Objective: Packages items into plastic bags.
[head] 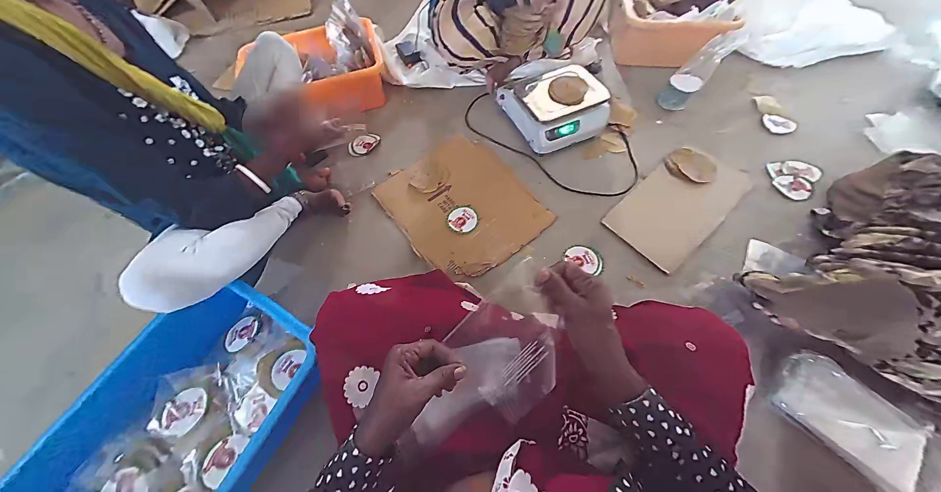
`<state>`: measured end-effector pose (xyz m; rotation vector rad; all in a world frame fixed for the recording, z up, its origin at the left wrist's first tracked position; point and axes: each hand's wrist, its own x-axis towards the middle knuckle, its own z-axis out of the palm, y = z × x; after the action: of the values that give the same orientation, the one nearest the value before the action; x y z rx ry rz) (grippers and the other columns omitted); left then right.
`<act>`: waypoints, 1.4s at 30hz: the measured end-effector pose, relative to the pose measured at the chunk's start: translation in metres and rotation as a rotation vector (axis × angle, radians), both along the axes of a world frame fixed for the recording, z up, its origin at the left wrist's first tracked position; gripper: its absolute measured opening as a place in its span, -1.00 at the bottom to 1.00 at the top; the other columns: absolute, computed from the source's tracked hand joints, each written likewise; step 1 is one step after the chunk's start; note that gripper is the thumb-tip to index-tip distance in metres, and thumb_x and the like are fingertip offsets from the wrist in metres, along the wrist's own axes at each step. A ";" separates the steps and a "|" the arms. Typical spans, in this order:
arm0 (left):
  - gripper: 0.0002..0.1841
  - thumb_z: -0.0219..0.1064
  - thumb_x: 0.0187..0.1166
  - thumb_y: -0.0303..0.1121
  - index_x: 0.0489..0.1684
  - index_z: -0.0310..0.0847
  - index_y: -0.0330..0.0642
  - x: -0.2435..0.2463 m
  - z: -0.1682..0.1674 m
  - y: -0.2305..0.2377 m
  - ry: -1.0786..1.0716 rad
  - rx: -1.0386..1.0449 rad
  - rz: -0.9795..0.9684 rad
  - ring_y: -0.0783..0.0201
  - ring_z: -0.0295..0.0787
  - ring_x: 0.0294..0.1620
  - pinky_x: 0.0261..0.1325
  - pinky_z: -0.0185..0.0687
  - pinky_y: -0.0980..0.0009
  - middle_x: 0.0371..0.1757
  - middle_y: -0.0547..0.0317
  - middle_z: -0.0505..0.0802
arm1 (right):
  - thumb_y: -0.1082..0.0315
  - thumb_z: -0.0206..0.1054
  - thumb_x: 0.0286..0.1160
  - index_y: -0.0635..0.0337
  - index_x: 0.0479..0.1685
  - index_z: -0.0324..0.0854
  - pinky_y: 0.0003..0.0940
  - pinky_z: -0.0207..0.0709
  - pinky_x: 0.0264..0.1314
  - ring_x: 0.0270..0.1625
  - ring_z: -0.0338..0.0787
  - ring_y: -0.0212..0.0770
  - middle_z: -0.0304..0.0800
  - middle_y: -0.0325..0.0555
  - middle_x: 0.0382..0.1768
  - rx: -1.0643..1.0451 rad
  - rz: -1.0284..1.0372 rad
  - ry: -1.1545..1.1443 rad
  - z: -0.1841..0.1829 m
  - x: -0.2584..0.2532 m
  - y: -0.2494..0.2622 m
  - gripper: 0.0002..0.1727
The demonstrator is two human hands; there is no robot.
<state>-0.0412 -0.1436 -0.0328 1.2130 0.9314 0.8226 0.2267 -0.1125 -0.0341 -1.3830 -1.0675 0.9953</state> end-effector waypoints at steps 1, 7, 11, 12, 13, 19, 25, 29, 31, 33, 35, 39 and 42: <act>-0.96 0.49 0.39 -0.55 -0.31 0.81 -0.28 0.000 0.001 -0.001 -0.051 -0.035 0.028 0.43 0.80 -0.46 -0.30 0.78 0.51 -0.42 0.22 0.89 | 0.36 0.24 0.69 0.15 -0.31 0.66 -0.60 0.52 -0.45 -0.57 0.58 -0.56 0.67 -0.43 -0.55 0.010 -0.028 0.015 0.001 0.000 0.001 -0.82; -0.87 0.36 0.56 -0.51 -0.06 0.77 -0.33 0.015 0.002 -0.006 -0.340 -0.186 0.108 0.24 0.88 -0.20 -0.05 0.85 0.29 -0.10 0.02 0.91 | 0.39 0.23 0.71 0.10 -0.34 0.62 -0.63 0.55 -0.46 -0.58 0.61 -0.54 0.67 -0.43 -0.59 0.087 -0.086 0.086 -0.002 -0.005 -0.001 -0.81; -0.89 0.33 0.57 -0.57 -0.24 0.80 -0.34 0.024 0.004 -0.008 -0.318 -0.125 0.210 0.32 0.86 -0.42 -0.25 0.86 0.38 -0.29 0.05 0.91 | 0.38 0.23 0.70 0.08 -0.35 0.63 -0.62 0.55 -0.46 -0.58 0.61 -0.53 0.68 -0.43 -0.58 0.105 -0.088 0.084 -0.003 -0.006 -0.002 -0.80; -0.91 0.35 0.55 -0.57 -0.27 0.80 -0.32 0.024 0.003 -0.009 -0.297 -0.061 0.224 0.35 0.84 -0.44 -0.28 0.85 0.41 -0.31 0.09 0.91 | 0.38 0.23 0.70 0.09 -0.35 0.62 -0.61 0.55 -0.45 -0.57 0.61 -0.53 0.67 -0.43 -0.58 0.102 -0.088 0.079 -0.002 -0.005 -0.002 -0.81; -0.93 0.38 0.53 -0.56 -0.29 0.79 -0.30 0.024 0.002 -0.008 -0.277 0.005 0.232 0.38 0.82 -0.45 -0.30 0.82 0.45 -0.31 0.12 0.90 | 0.38 0.23 0.70 0.09 -0.35 0.62 -0.61 0.56 -0.45 -0.57 0.61 -0.53 0.67 -0.42 -0.58 0.100 -0.090 0.072 -0.002 -0.005 -0.002 -0.81; -0.93 0.41 0.54 -0.47 -0.34 0.71 -0.13 0.024 0.001 -0.007 -0.205 0.214 0.269 0.52 0.72 -0.45 -0.32 0.68 0.59 -0.40 0.33 0.83 | 0.39 0.23 0.70 0.10 -0.31 0.63 -0.61 0.61 -0.39 -0.53 0.67 -0.52 0.70 -0.43 -0.56 0.093 -0.067 0.078 -0.004 -0.007 -0.004 -0.83; -0.83 0.29 0.63 -0.50 0.00 0.72 -0.39 0.024 0.003 -0.005 -0.240 -0.023 0.278 0.32 0.86 -0.25 -0.10 0.83 0.39 -0.18 0.06 0.90 | 0.42 0.25 0.66 0.12 -0.26 0.63 -0.63 0.61 -0.37 -0.50 0.67 -0.56 0.70 -0.46 -0.53 0.155 -0.062 0.029 -0.001 -0.014 -0.008 -0.88; -0.88 0.33 0.55 -0.57 -0.23 0.83 -0.30 0.028 0.004 -0.009 -0.257 -0.067 0.347 0.42 0.82 -0.36 -0.20 0.79 0.49 -0.31 0.12 0.91 | 0.43 0.25 0.65 0.13 -0.25 0.63 -0.63 0.62 -0.34 -0.47 0.69 -0.57 0.70 -0.48 -0.51 0.177 -0.046 -0.006 -0.001 -0.015 -0.009 -0.90; -0.93 0.39 0.53 -0.53 -0.26 0.81 -0.27 0.028 0.005 -0.009 -0.288 -0.027 0.365 0.45 0.78 -0.44 -0.34 0.74 0.54 -0.35 0.13 0.89 | 0.44 0.24 0.65 0.14 -0.26 0.63 -0.61 0.64 -0.33 -0.48 0.70 -0.55 0.71 -0.46 -0.52 0.166 -0.041 0.016 -0.002 -0.015 -0.008 -0.88; -0.97 0.43 0.51 -0.50 -0.29 0.78 -0.25 0.029 0.007 -0.008 -0.327 -0.005 0.389 0.48 0.73 -0.52 -0.47 0.66 0.58 -0.40 0.14 0.86 | 0.44 0.23 0.66 0.15 -0.27 0.63 -0.60 0.64 -0.33 -0.50 0.69 -0.53 0.71 -0.44 -0.53 0.135 -0.035 0.038 -0.004 -0.015 -0.008 -0.87; -0.91 0.43 0.54 -0.42 -0.36 0.76 -0.18 0.030 0.005 -0.006 -0.336 0.070 0.393 0.52 0.64 -0.59 -0.52 0.61 0.60 -0.52 0.25 0.78 | 0.42 0.23 0.67 0.15 -0.26 0.64 -0.59 0.63 -0.35 -0.51 0.68 -0.52 0.70 -0.43 -0.54 0.104 -0.020 0.050 -0.005 -0.015 -0.009 -0.87; -0.70 0.24 0.73 -0.30 -0.50 0.72 -0.06 0.034 0.005 -0.004 -0.152 0.262 0.446 0.65 0.51 -0.63 -0.48 0.49 0.69 -0.66 0.51 0.63 | 0.41 0.26 0.66 0.15 -0.27 0.63 -0.58 0.61 -0.39 -0.52 0.66 -0.52 0.70 -0.43 -0.53 0.089 0.029 0.100 -0.012 -0.017 -0.013 -0.88; -0.84 0.22 0.66 -0.53 -0.14 0.77 -0.32 0.024 0.008 -0.004 -0.143 0.191 0.298 0.50 0.70 -0.48 -0.36 0.68 0.56 -0.35 0.24 0.86 | 0.42 0.24 0.67 0.17 -0.26 0.62 -0.60 0.57 -0.39 -0.53 0.63 -0.52 0.68 -0.41 -0.55 0.070 0.010 0.107 -0.013 -0.016 -0.012 -0.87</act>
<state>-0.0167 -0.1478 -0.0246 1.1749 0.9444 1.2441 0.2107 -0.1249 -0.0474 -1.2549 -1.0213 1.0185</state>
